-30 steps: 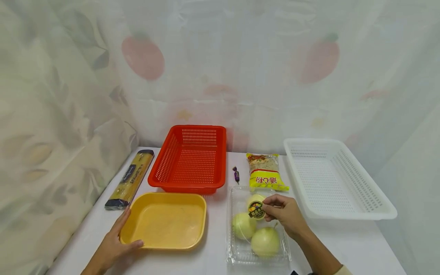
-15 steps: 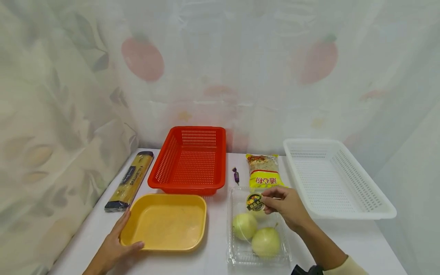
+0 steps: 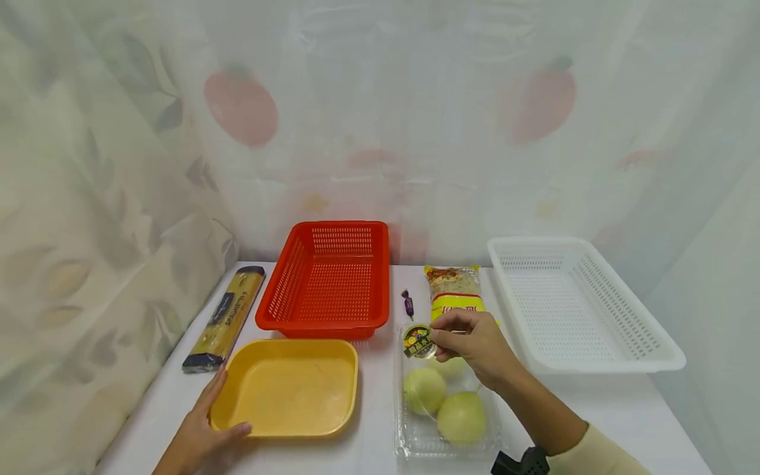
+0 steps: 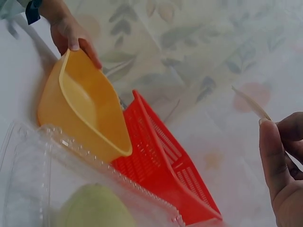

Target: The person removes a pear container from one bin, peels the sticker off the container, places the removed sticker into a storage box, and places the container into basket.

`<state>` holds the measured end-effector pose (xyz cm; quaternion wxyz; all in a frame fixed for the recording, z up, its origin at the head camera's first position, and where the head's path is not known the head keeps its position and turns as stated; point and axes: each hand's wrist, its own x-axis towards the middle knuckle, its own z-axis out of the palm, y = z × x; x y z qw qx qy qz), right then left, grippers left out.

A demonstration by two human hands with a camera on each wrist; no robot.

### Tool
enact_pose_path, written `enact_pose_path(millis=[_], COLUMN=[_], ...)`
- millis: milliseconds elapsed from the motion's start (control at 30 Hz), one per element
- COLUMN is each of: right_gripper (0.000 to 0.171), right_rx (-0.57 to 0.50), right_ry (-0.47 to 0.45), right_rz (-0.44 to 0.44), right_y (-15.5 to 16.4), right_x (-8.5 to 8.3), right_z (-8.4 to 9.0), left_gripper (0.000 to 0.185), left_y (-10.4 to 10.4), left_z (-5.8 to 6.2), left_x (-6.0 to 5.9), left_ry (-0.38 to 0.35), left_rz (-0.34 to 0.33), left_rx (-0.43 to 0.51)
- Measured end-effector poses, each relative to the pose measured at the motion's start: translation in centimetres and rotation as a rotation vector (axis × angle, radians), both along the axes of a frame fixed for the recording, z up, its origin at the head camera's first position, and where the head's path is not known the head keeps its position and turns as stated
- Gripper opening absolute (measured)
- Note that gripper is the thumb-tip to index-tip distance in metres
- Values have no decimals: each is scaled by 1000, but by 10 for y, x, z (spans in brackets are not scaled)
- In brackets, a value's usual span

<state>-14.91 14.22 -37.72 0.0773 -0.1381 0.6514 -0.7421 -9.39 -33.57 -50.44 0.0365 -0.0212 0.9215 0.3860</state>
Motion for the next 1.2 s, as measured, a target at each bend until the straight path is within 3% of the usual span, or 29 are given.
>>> enact_pose_path(millis=[667,933,1200], right_gripper=[14,11,9], right_rx=[-31,-36,-65], right_ry=[-33,-61,-79], right_rz=[93,119,104], right_y=[-68,-100,-132], right_x=[2,-1,-6], right_z=[19,16,11], left_gripper=[119,121,119], left_y=[3,4,3], left_z=[7,8,6], left_x=[-4,-4,-4], left_ry=[-198,-228,-165], left_rz=[57,64,38], left_rx=[-16,-5,-21])
